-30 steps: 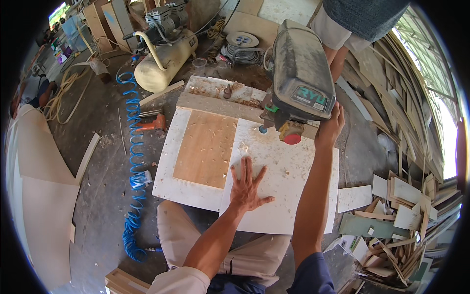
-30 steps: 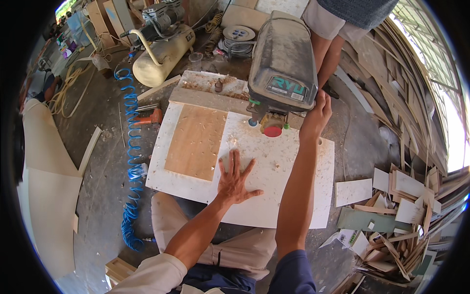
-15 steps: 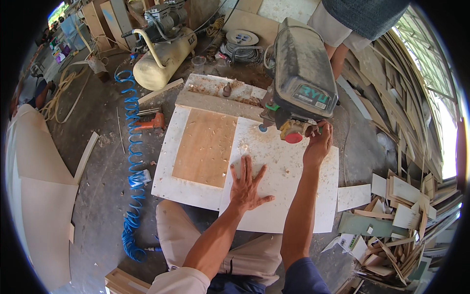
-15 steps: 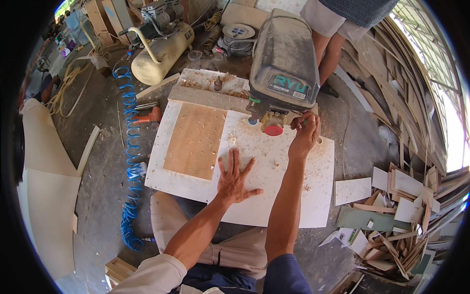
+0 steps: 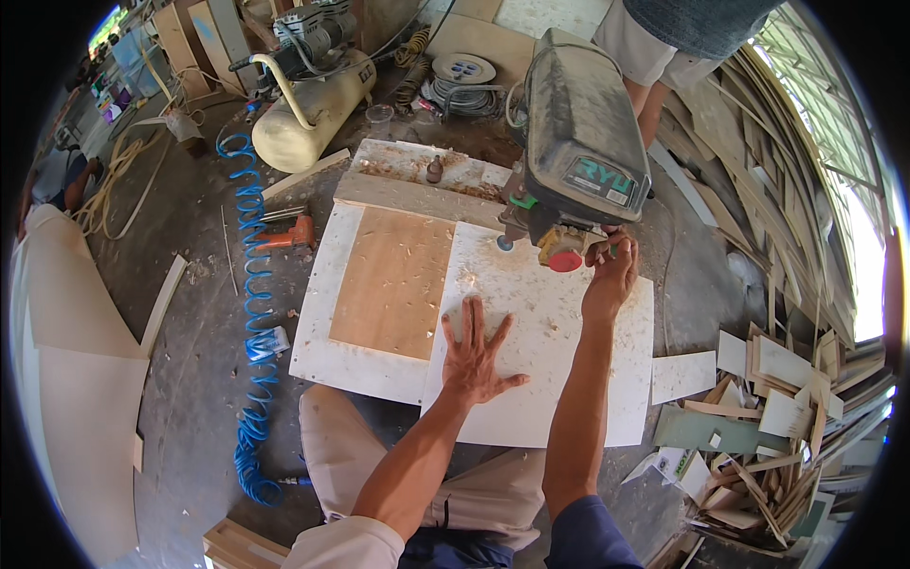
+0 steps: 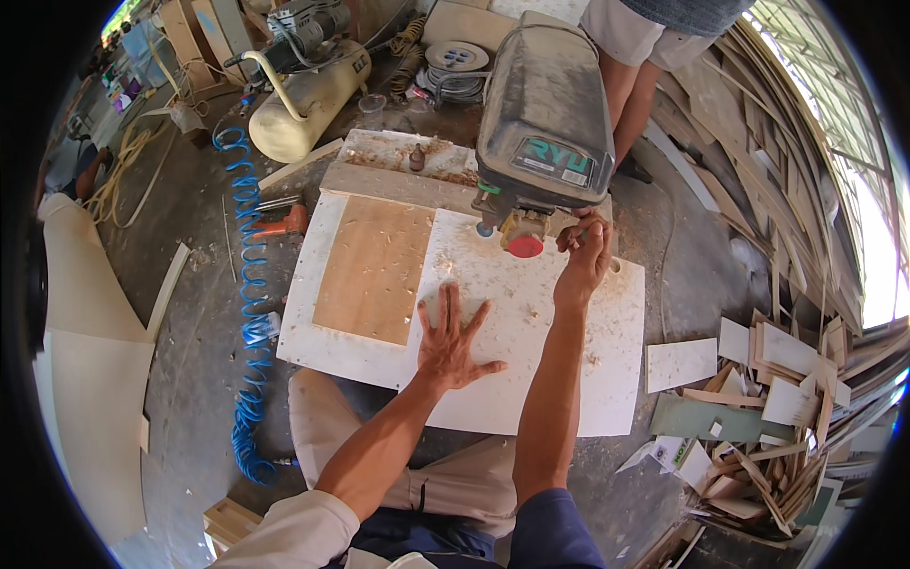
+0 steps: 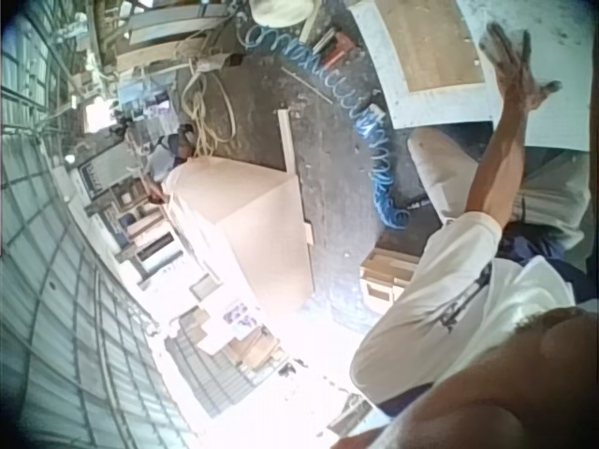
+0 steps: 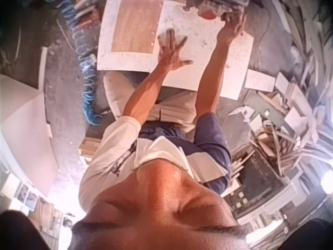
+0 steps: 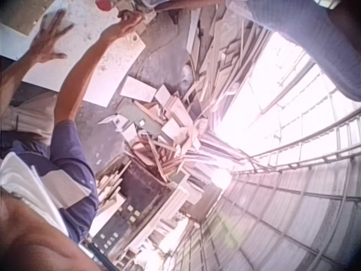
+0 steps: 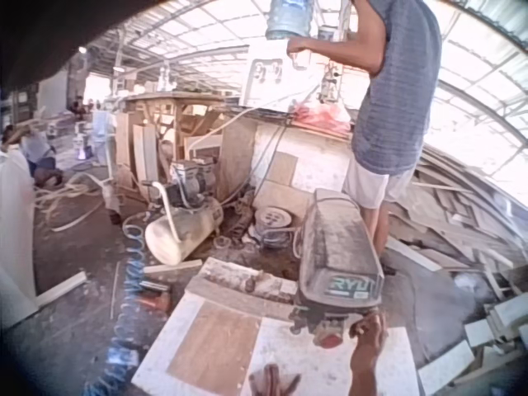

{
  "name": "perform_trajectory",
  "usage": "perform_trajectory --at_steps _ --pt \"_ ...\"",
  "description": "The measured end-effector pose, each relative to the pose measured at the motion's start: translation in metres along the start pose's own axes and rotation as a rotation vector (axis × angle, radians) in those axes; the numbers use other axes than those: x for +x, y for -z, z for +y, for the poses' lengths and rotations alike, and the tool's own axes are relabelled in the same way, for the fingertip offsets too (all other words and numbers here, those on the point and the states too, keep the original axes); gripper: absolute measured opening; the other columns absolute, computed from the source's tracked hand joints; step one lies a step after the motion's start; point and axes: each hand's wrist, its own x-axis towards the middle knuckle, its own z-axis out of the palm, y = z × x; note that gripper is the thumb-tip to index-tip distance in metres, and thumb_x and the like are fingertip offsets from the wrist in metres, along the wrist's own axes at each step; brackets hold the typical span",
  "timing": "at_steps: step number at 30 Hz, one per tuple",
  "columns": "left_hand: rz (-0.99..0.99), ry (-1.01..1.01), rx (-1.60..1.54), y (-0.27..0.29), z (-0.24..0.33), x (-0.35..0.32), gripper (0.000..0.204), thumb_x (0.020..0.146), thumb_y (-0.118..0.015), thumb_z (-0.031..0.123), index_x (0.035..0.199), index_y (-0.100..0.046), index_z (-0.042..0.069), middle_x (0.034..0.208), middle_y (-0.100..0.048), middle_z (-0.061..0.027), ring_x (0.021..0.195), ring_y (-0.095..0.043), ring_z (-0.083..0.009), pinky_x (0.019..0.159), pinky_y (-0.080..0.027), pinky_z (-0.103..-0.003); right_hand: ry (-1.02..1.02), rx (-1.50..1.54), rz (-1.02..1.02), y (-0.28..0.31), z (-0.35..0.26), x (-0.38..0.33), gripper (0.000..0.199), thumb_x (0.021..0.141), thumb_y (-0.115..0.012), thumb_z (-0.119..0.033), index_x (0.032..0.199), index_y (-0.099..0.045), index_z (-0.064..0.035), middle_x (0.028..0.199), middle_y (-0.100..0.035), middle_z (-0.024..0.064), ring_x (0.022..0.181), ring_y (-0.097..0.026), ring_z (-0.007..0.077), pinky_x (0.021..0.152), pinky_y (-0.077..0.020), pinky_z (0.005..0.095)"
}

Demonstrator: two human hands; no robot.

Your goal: The person uses a drill press to drill two holes into a white wooden board, then brushes away wood shavings by hand and uses a nozzle to blow off the remaining debris.

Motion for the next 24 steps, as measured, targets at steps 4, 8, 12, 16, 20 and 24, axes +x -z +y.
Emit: perform_trajectory --at_steps 4,8,12,16,20,24 --pt "-0.008 0.002 -0.005 0.0005 0.0004 0.0003 0.115 0.078 -0.046 0.093 0.167 -0.014 0.027 0.168 0.007 -0.0331 0.157 0.01 -0.0469 0.117 -0.002 -0.074 0.006 0.002 -0.006 0.0025 0.0017 -0.0017 0.029 0.112 -0.045 -0.034 0.1 -0.054 -0.0089 0.118 -0.06 0.005 0.071 -0.05 0.0121 0.066 -0.0412 0.0295" --pt "-0.013 0.006 -0.01 -0.0005 0.0005 0.0003 0.115 0.078 -0.046 0.093 0.167 -0.015 0.027 0.168 0.008 -0.0328 0.157 0.011 -0.0468 0.117 -0.001 -0.074 0.002 -0.016 0.002 0.0038 0.0027 -0.0033 0.029 0.112 -0.045 -0.034 0.1 -0.054 -0.0089 0.12 -0.06 0.0056 0.07 -0.049 0.0113 0.066 -0.0415 0.0288" --pt "-0.014 0.009 -0.014 -0.0004 0.0008 0.0004 0.115 0.078 -0.047 0.093 0.167 -0.016 0.027 0.168 0.009 -0.0328 0.157 0.011 -0.0464 0.117 -0.001 -0.074 0.013 -0.012 -0.012 0.0047 0.004 -0.0044 0.029 0.112 -0.045 -0.034 0.101 -0.054 -0.0089 0.121 -0.06 0.0065 0.07 -0.049 0.0105 0.066 -0.042 0.0287" --pt "-0.019 0.014 -0.024 0.0007 0.001 0.0003 0.116 0.077 -0.048 0.093 0.167 -0.015 0.027 0.168 0.009 -0.0329 0.157 0.011 -0.0459 0.117 0.0 -0.074 0.016 -0.009 -0.016 0.0066 0.006 -0.0053 0.029 0.112 -0.044 -0.033 0.102 -0.055 -0.0086 0.121 -0.06 0.0068 0.07 -0.049 0.0103 0.066 -0.0418 0.0288" --pt "-0.008 0.021 -0.026 -0.0017 0.0007 0.0008 0.119 0.075 -0.049 0.095 0.167 -0.014 0.029 0.168 0.011 -0.0315 0.156 0.014 -0.0455 0.118 0.002 -0.073 0.019 -0.021 -0.025 0.0072 0.0066 -0.007 0.029 0.113 -0.044 -0.033 0.104 -0.056 -0.0085 0.122 -0.06 0.0069 0.07 -0.048 0.0103 0.067 -0.0414 0.0286" --pt "-0.013 0.021 -0.029 -0.0017 0.0009 0.0008 0.119 0.074 -0.049 0.095 0.167 -0.014 0.029 0.168 0.011 -0.0314 0.157 0.014 -0.0452 0.118 0.001 -0.073 0.007 0.001 -0.035 0.0085 0.008 -0.0088 0.027 0.112 -0.046 -0.034 0.105 -0.058 -0.01 0.126 -0.061 0.0065 0.075 -0.049 0.0119 0.071 -0.0418 0.03"
